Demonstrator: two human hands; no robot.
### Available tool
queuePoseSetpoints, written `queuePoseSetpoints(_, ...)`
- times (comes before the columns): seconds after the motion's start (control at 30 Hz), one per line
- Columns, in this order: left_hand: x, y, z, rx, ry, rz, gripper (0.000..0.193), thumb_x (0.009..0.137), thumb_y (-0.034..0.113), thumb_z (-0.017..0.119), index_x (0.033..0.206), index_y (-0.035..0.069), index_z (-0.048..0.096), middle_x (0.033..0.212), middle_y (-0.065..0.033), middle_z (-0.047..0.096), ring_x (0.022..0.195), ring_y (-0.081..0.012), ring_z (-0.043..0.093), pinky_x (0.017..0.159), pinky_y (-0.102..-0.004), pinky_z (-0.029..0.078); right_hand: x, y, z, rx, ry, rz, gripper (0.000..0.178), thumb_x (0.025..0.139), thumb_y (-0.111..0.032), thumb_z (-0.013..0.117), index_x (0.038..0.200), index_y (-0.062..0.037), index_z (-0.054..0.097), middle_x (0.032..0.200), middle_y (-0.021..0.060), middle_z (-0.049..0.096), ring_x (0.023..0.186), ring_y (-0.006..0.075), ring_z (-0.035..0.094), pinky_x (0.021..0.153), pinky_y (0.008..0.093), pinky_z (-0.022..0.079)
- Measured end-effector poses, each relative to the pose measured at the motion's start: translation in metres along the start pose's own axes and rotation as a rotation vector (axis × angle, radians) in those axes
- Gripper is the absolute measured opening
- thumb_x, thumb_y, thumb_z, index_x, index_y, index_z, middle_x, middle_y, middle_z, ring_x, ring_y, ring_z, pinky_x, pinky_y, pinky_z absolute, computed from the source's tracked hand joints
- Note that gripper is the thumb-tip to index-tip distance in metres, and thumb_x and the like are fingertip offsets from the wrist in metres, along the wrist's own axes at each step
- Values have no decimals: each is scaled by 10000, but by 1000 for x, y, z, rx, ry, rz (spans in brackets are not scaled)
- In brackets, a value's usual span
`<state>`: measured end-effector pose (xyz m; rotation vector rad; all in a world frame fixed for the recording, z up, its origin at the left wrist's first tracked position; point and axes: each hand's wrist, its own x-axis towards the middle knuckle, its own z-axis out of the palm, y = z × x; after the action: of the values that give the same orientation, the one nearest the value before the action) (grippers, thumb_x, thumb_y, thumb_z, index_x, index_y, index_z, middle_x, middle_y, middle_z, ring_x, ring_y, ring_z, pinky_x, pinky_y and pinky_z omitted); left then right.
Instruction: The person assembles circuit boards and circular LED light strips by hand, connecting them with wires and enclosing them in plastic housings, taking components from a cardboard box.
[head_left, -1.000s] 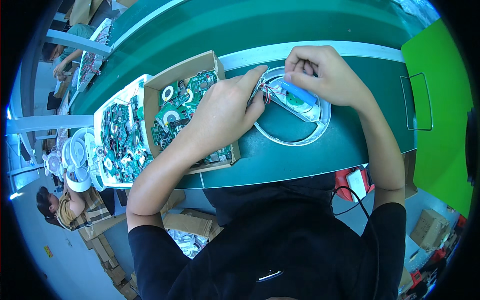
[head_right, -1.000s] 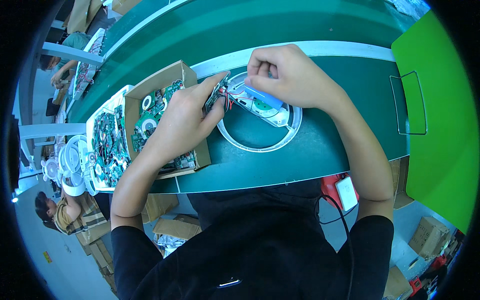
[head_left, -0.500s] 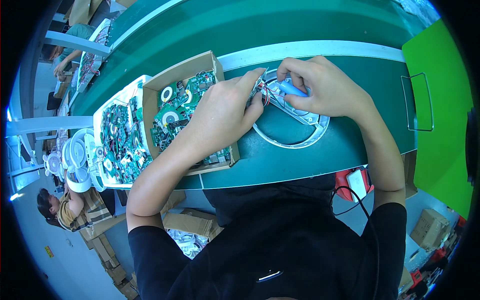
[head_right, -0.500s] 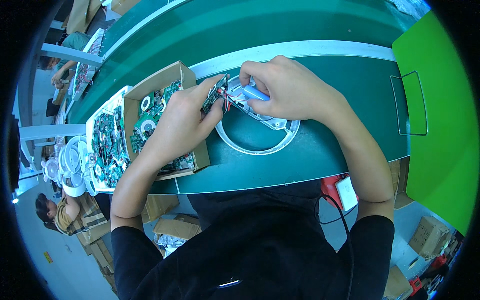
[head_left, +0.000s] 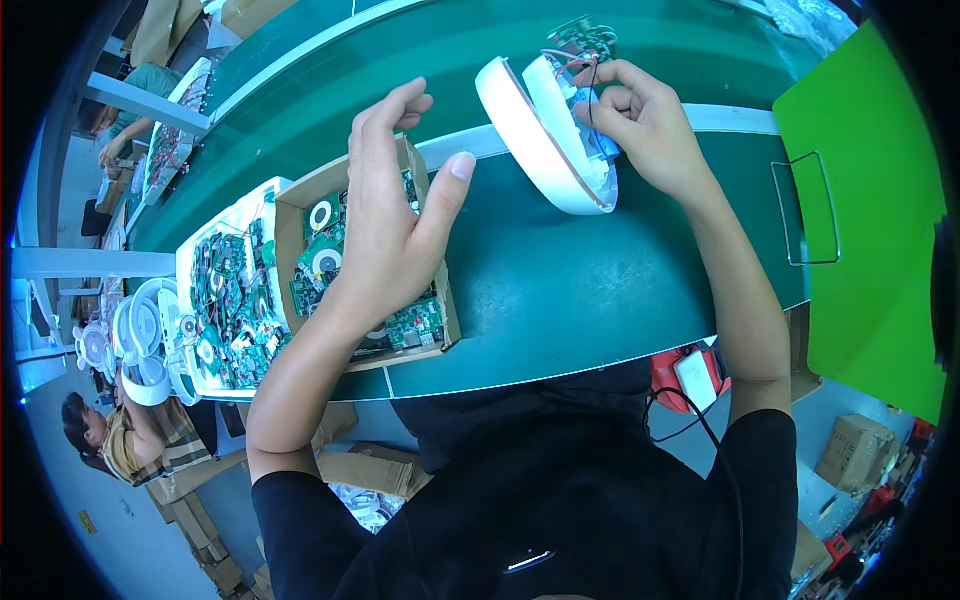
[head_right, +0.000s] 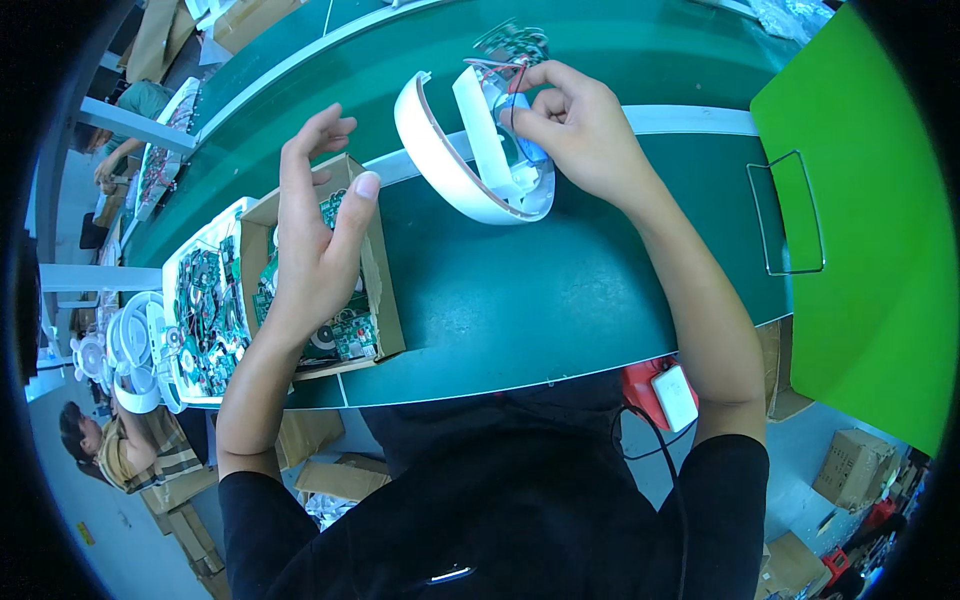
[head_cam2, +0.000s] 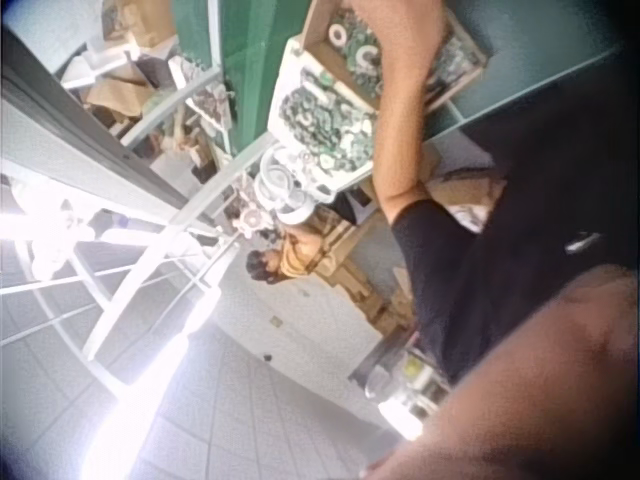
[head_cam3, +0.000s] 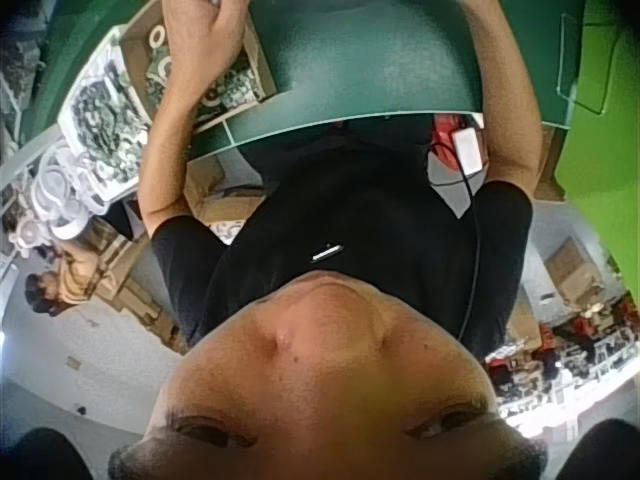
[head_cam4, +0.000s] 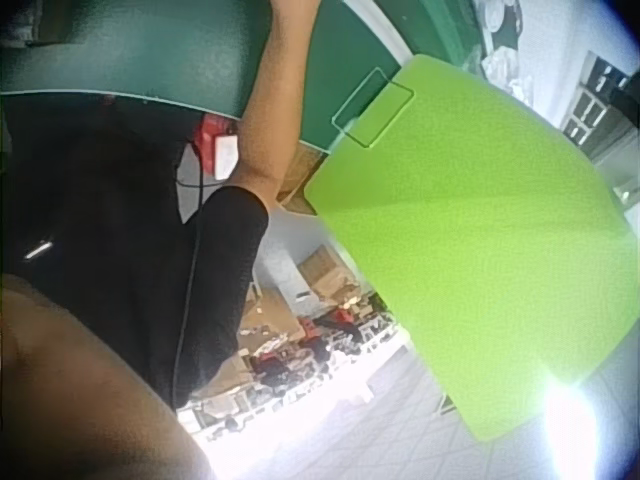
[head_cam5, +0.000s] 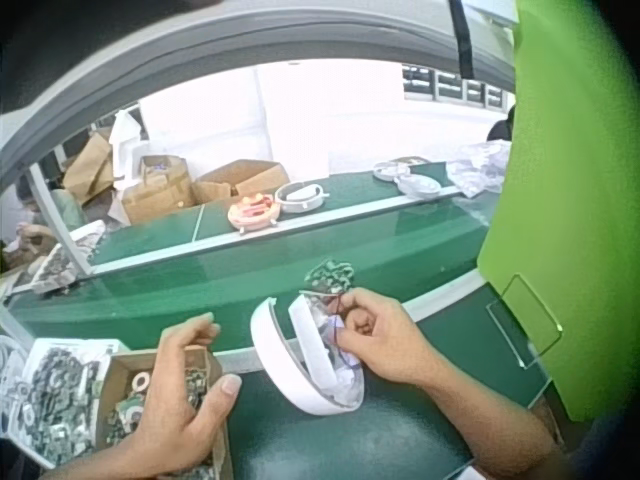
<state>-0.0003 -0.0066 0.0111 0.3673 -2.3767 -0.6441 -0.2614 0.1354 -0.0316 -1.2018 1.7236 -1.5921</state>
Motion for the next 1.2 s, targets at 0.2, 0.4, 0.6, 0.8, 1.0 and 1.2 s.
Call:
queuePoseSetpoints(0.2, -3, -4, 3, -52, -71, -58, 580, 1045, 222, 696, 1526, -12, 470, 1410, -217, 598, 1346, -330, 569, 1157, -456, 421, 7, 11, -4, 8, 107, -55, 295, 976, -129, 791, 1213, 11, 684, 694, -26, 602, 646, 47, 527, 616, 261, 416)
queuePoseSetpoints(0.4, 0, 4, 2, 7, -139, -79, 516, 1037, 198, 709, 1477, 6, 520, 1374, -197, 654, 1341, -311, 601, 1163, -440, 426, 5, 7, -4, -323, 208, -152, 296, 918, -128, 799, 1168, 2, 708, 663, 12, 570, 591, 77, 532, 577, 286, 437)
queuePoseSetpoints(0.6, -2, 4, 3, 11, -174, -66, 483, 1011, 182, 736, 1425, 9, 558, 1349, -199, 661, 1326, -344, 617, 1152, -457, 448, 13, 12, -17, -483, 346, -114, 331, 909, -188, 824, 1155, 7, 721, 692, 45, 682, 614, 127, 634, 591, 316, 504)
queuePoseSetpoints(0.8, -3, 5, 3, -1, -208, -75, 469, 1012, 197, 734, 1413, 17, 572, 1342, -198, 658, 1311, -349, 624, 1139, -463, 451, 27, 28, -41, -267, 519, 128, 437, 927, -264, 844, 1227, 24, 708, 855, 100, 801, 766, 142, 754, 690, 302, 568)
queuePoseSetpoints(1.0, -4, 4, 3, -2, -218, -73, 453, 1019, 215, 724, 1401, 21, 576, 1321, -192, 656, 1292, -352, 627, 1126, -466, 450, 32, 41, -45, -94, 439, 123, 565, 936, -183, 835, 1398, 52, 611, 1105, 174, 800, 875, 159, 732, 747, 307, 577)
queuePoseSetpoints(1.2, -5, 2, 4, 12, -239, -60, 427, 1018, 223, 721, 1371, 30, 576, 1301, -190, 647, 1297, -356, 613, 1126, -469, 435, 39, 51, -46, 6, 383, 85, 651, 933, -127, 831, 1497, 55, 563, 1414, 253, 671, 982, 179, 712, 830, 307, 586)
